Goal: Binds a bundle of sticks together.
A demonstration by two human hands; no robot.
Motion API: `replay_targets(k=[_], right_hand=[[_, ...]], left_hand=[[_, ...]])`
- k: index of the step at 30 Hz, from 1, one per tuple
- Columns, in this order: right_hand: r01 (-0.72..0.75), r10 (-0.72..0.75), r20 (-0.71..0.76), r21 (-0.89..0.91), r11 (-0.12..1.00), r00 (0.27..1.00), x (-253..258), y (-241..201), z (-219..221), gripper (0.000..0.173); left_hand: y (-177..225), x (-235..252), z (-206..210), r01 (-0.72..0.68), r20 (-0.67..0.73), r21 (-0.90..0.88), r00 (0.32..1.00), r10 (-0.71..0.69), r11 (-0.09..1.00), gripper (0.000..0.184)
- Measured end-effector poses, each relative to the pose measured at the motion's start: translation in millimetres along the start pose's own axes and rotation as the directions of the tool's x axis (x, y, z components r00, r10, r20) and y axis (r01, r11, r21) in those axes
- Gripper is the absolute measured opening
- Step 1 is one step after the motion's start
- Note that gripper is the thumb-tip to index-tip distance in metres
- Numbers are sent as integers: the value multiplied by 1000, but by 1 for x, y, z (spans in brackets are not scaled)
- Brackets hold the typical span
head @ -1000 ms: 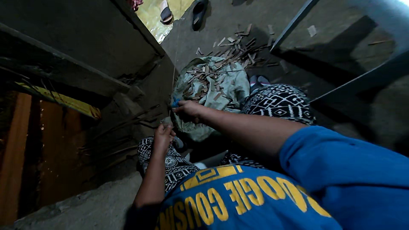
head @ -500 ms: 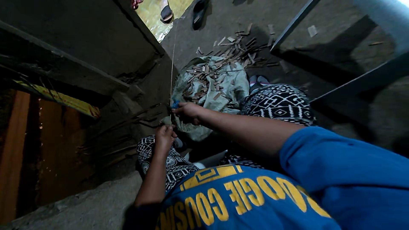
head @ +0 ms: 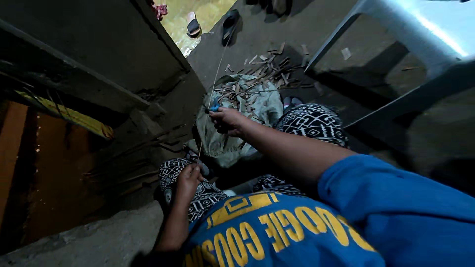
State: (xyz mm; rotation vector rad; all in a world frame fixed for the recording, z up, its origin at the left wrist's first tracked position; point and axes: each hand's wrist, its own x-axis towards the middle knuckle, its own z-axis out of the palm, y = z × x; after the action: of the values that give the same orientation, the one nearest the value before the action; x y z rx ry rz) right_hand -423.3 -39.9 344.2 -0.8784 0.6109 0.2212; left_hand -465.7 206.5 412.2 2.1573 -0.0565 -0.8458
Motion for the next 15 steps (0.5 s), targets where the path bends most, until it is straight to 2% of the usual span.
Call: replay_targets(k=[3,6,9,15], right_hand=[[33,-21,125,-101,994,992,-33,6,16,25],[48,7,224,-240,969,974,-56,32,30,24],[54,6,206,-285,957,978,-65,45,36,18],[47,-25,89,-252,967,996,-73,24,40,21]], left_hand=[[2,2,0,-22,-47,94,999,27,995,28],[12,6,1,-56,-92,209,993,76,976,30],[22,7,2,-97,-107,293,985,134,951,32],[25,4,-2,-194,-138,361,956,258,912,32]])
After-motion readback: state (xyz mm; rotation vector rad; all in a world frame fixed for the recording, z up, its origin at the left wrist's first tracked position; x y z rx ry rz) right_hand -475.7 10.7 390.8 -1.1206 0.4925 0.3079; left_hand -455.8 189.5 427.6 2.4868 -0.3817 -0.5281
